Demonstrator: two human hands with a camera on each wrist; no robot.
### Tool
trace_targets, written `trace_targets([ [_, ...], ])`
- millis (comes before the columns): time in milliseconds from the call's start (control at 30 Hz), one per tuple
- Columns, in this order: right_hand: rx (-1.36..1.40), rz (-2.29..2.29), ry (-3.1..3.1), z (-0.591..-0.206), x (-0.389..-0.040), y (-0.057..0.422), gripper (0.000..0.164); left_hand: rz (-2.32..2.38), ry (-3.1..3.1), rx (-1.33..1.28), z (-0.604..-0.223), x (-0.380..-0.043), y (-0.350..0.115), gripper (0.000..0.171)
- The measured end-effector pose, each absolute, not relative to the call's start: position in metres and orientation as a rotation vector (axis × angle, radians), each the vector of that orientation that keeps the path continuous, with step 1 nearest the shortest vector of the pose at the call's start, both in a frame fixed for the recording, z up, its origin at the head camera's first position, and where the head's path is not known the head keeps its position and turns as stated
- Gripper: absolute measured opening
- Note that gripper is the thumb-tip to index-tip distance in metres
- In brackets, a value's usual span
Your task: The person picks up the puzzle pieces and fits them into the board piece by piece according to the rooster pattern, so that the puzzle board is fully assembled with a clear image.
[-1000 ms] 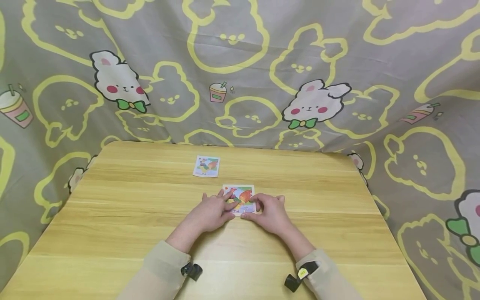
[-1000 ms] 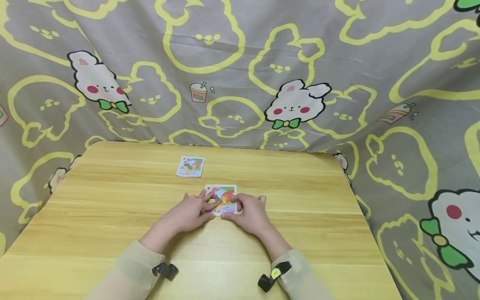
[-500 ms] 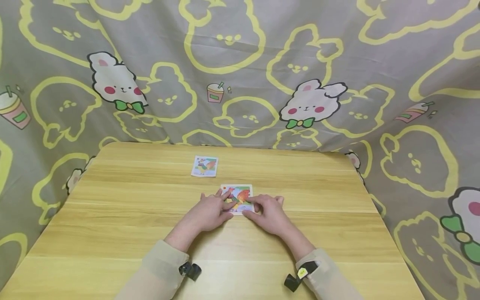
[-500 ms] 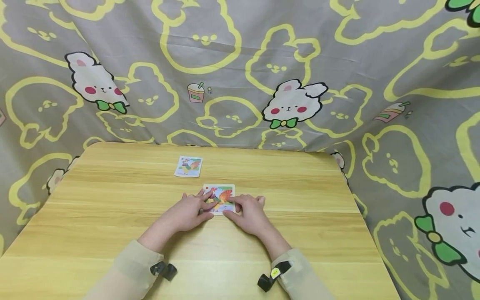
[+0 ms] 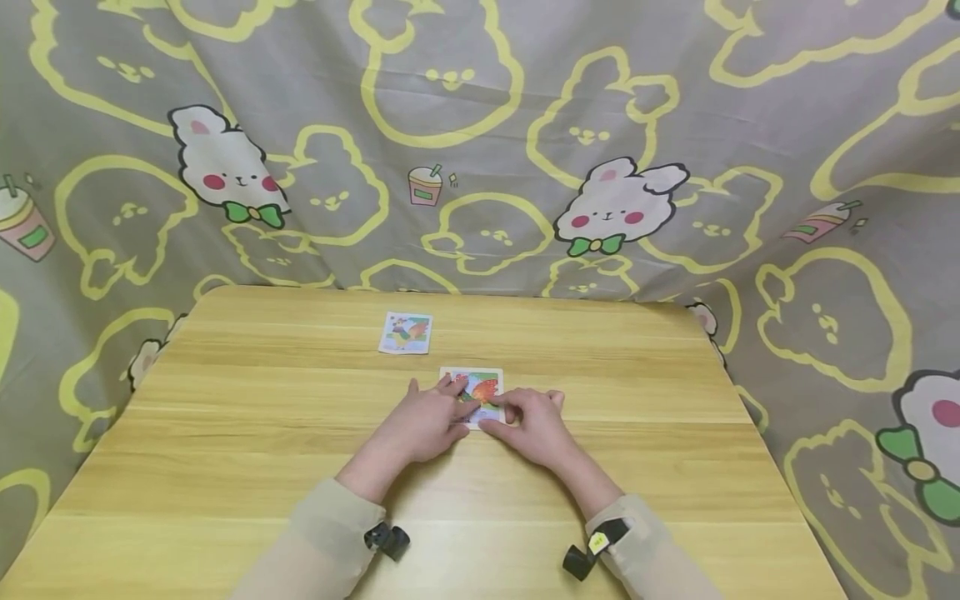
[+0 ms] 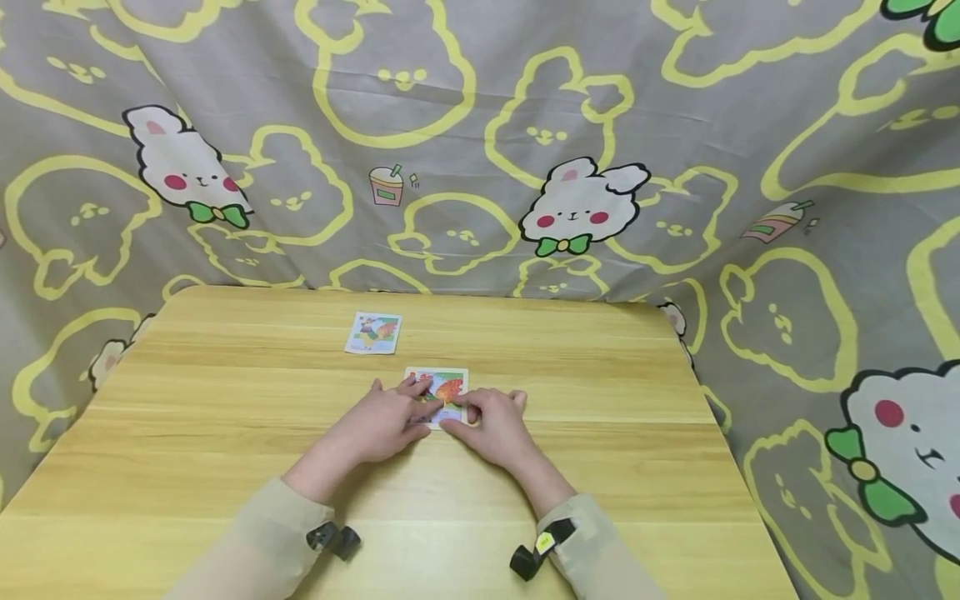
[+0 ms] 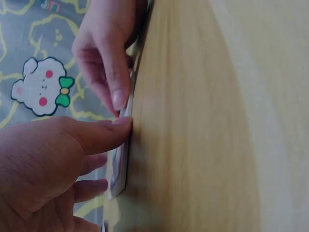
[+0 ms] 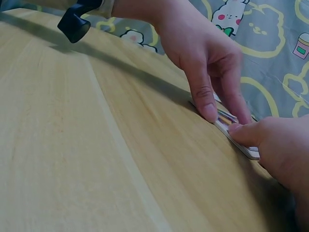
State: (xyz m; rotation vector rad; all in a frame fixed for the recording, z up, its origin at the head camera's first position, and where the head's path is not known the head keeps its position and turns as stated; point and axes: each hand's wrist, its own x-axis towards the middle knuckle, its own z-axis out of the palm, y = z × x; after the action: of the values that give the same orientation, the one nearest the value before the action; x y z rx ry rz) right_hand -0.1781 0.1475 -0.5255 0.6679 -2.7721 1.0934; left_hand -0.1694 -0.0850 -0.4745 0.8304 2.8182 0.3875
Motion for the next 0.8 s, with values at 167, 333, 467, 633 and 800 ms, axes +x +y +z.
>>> trace_targets([
  [167, 0.694, 1.108, -2.775, -0.526, -0.181, 0.149, 0.040, 0.444, 2.789, 0.871, -0.478, -0.171, -0.079, 0.045],
  [333, 0.758, 1.151, -2.797, -0.523, -0.183, 0.156, 0.035, 0.512, 2.746, 0.845, -0.480, -0.172, -0.078, 0.043],
  [467, 0.793, 1.177, -2.800, -0.519, -0.183, 0.160, 0.030, 0.531, 2.733, 0.844, -0.480, -0.173, -0.079, 0.043],
  [633, 0.791, 1.165, -2.799, -0.518, -0.183, 0.159, 0.028, 0.518, 2.732, 0.856, -0.481, -0.174, -0.080, 0.043],
  [800, 0.787, 1.168, -2.805, -0.518, -0.183, 0.158, 0.027, 0.495, 2.730, 0.858, -0.479, -0.173, -0.079, 0.043],
])
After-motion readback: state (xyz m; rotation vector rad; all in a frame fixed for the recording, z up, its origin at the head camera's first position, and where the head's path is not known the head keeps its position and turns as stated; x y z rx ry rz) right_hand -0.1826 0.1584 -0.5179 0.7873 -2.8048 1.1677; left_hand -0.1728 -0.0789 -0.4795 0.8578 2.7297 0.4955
